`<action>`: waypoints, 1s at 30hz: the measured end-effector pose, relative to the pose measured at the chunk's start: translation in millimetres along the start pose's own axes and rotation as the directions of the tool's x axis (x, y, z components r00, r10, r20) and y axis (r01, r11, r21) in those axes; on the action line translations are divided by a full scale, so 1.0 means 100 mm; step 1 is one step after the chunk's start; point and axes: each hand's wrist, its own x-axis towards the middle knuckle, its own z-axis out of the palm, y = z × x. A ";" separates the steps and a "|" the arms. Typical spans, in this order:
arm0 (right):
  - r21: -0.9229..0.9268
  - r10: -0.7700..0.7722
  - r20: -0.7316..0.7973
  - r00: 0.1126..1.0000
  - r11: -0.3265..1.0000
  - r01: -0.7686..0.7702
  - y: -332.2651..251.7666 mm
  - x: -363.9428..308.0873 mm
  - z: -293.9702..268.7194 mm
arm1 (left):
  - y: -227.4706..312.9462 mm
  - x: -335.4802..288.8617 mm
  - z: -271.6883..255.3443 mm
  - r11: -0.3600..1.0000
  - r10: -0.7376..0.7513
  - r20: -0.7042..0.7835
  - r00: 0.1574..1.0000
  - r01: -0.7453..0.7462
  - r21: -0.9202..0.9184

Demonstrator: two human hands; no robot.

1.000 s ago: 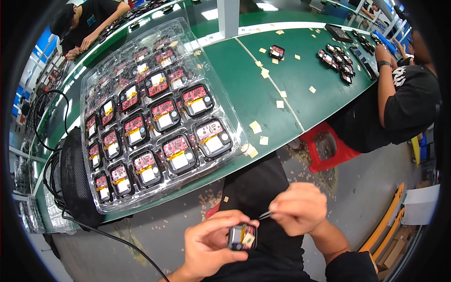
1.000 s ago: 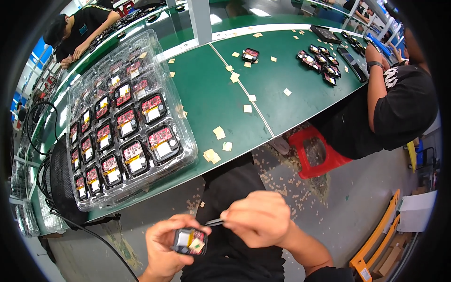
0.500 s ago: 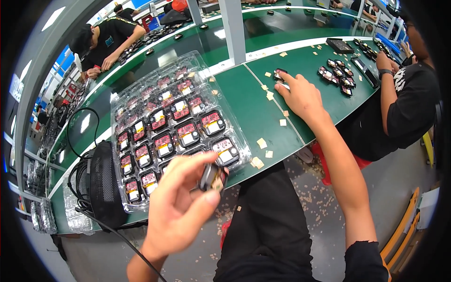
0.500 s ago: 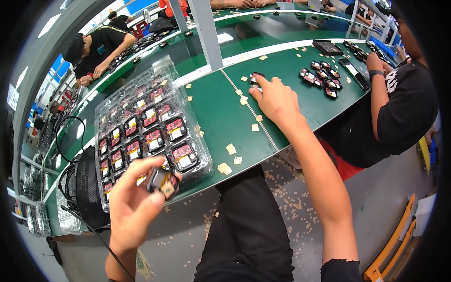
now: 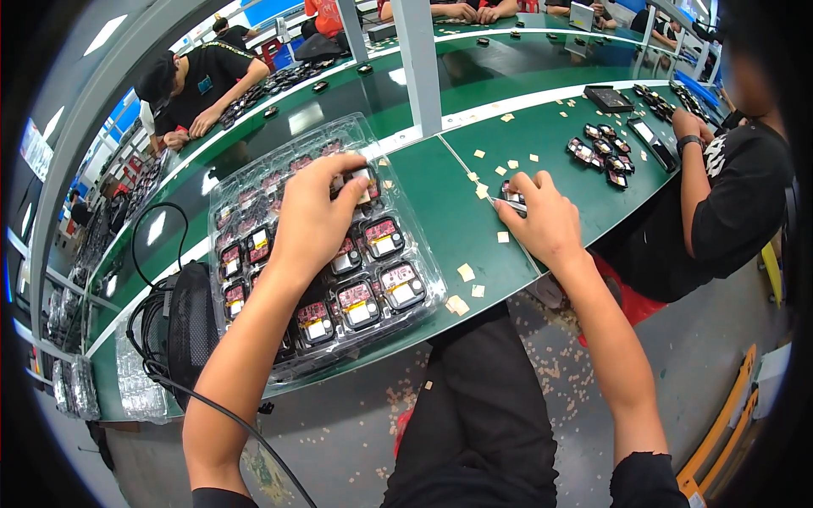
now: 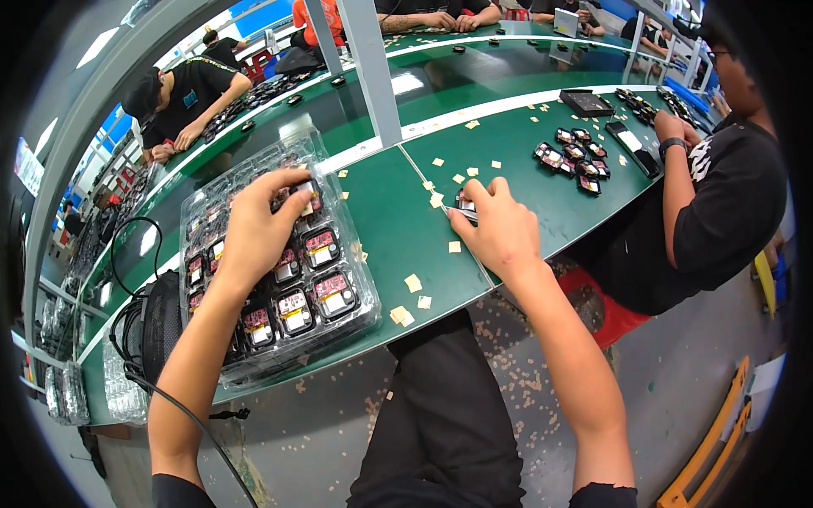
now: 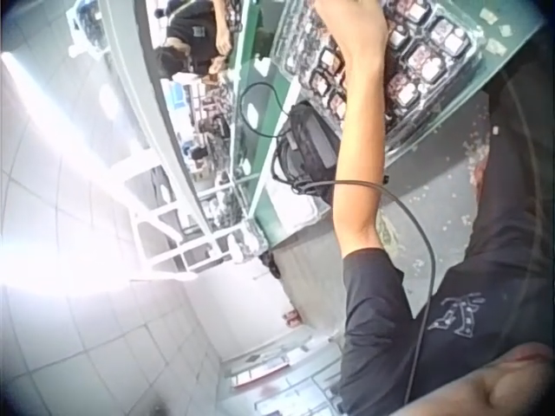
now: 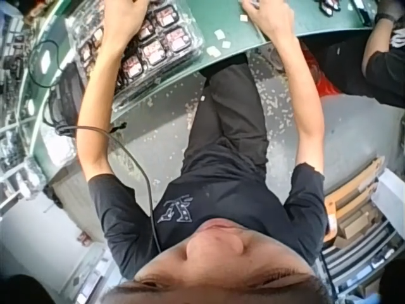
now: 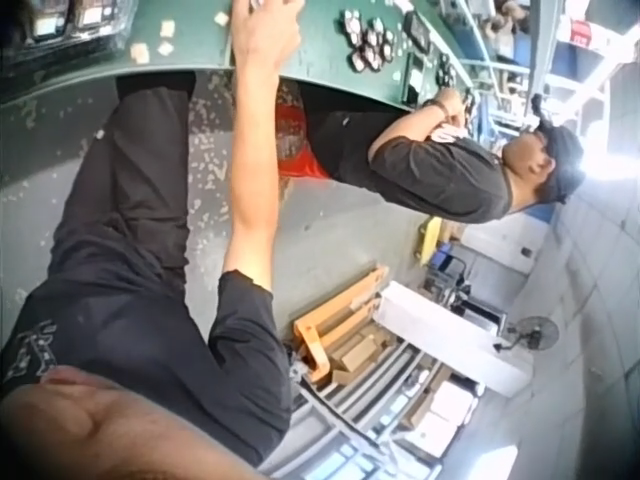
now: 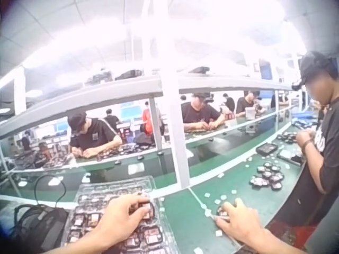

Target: Assembling and inspecting internal components of smartwatches on a factory assembly line using tweezers.

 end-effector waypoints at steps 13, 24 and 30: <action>0.038 -0.014 -0.002 1.000 0.999 0.014 0.03 -0.01 -0.01 | 0.01 -0.13 -0.18 0.967 -0.021 0.191 0.981 -0.029 0.254; 0.058 -0.024 -0.008 1.000 0.998 0.024 0.04 -0.01 0.00 | -0.08 -0.13 -0.34 0.970 -0.108 0.225 0.968 0.054 0.236; 0.061 -0.030 -0.038 0.999 0.998 0.032 0.09 -0.01 0.03 | -0.11 -0.14 -0.28 0.959 -0.106 0.196 0.975 0.048 0.278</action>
